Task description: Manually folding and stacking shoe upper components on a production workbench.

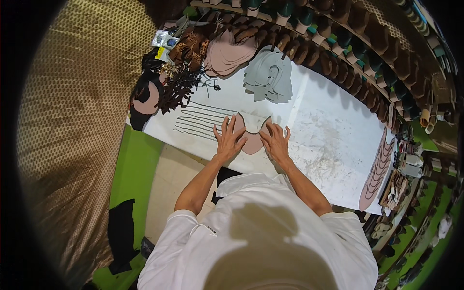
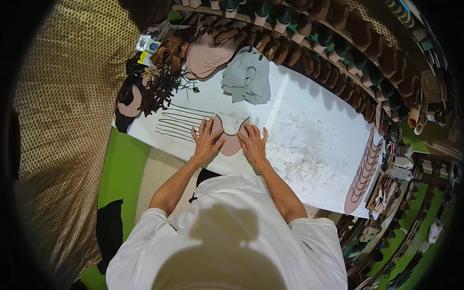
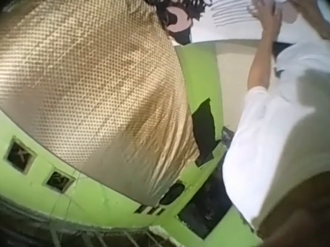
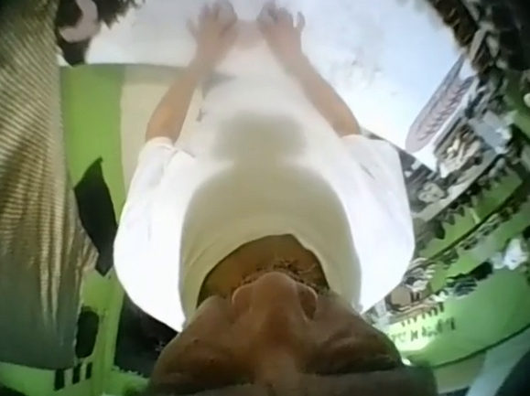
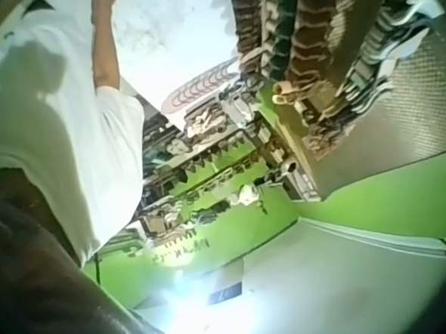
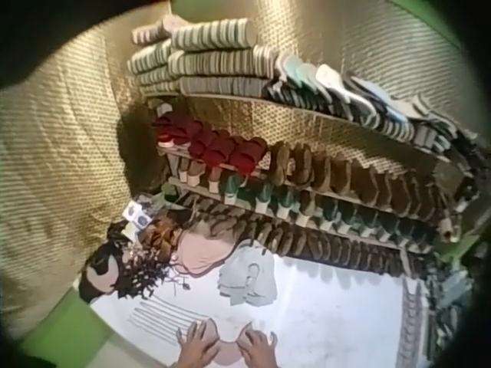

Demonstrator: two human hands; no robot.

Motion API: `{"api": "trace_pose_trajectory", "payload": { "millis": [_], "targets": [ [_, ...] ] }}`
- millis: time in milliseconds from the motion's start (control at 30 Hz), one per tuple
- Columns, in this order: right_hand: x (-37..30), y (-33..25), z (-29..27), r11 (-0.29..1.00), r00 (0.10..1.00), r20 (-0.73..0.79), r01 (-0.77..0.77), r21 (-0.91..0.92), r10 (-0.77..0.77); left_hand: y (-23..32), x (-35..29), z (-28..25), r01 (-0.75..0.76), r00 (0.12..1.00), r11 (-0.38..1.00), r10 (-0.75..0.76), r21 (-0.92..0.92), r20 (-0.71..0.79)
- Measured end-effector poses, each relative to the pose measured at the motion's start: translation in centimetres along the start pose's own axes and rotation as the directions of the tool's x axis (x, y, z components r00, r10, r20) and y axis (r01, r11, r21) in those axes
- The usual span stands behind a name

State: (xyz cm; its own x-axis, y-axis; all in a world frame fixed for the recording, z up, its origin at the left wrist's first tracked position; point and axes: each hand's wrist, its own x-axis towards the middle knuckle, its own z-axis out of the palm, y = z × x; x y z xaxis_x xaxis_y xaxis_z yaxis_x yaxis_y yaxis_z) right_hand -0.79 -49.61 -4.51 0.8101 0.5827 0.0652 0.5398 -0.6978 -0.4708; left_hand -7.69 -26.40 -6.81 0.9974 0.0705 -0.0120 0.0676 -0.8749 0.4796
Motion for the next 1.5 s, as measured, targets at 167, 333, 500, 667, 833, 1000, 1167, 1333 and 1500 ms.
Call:
{"api": "trace_pose_trajectory", "payload": {
  "millis": [167, 333, 500, 667, 833, 1000, 1167, 1333, 1500],
  "targets": [
    [0.0, 0.2, 0.4, 1.000, 0.999, -0.031, -0.007, 0.030, 0.008, -0.1, 0.1, -0.1, -0.026, 1.000, 0.997, 0.025, 0.070, 0.012],
    [0.0, 0.2, 0.2, 0.984, 0.975, -0.162, -0.131, 0.120, 0.150, 0.5, -0.3, 0.2, 0.123, 0.989, 0.992, -0.120, 0.028, -0.085],
    [0.1, -0.4, 0.4, 0.946, 0.934, -0.180, -0.322, -0.044, 0.309, 1.4, -0.6, 0.9, 0.308, 0.944, 0.945, -0.290, 0.106, -0.155],
    [-0.3, -0.1, 2.0, 0.943, 0.920, -0.227, -0.332, -0.021, 0.319, 2.1, 0.2, 1.2, 0.367, 0.919, 0.930, -0.362, 0.003, -0.158],
    [0.3, -0.2, 1.8, 0.886, 0.869, -0.180, -0.441, 0.146, 0.462, 1.0, 1.1, 1.1, 0.516, 0.802, 0.832, -0.552, -0.202, -0.229],
    [1.1, -0.2, 0.2, 0.789, 0.768, -0.228, -0.516, 0.333, 0.599, 1.5, 1.6, -0.1, 0.562, 0.763, 0.753, -0.632, -0.342, -0.136],
    [1.2, 0.0, -0.9, 0.757, 0.758, -0.221, -0.487, 0.435, 0.614, 1.7, 0.1, -1.3, 0.459, 0.747, 0.638, -0.654, -0.618, -0.120],
    [0.3, -0.2, -2.9, 0.763, 0.754, -0.286, -0.409, 0.500, 0.592, 3.5, -1.3, -2.8, 0.306, 0.841, 0.700, -0.516, -0.646, -0.160],
    [-2.2, 0.5, -4.5, 0.752, 0.749, -0.322, -0.338, 0.566, 0.579, 5.4, -3.4, -2.0, 0.238, 0.868, 0.637, -0.478, -0.733, -0.135]
  ]
}}
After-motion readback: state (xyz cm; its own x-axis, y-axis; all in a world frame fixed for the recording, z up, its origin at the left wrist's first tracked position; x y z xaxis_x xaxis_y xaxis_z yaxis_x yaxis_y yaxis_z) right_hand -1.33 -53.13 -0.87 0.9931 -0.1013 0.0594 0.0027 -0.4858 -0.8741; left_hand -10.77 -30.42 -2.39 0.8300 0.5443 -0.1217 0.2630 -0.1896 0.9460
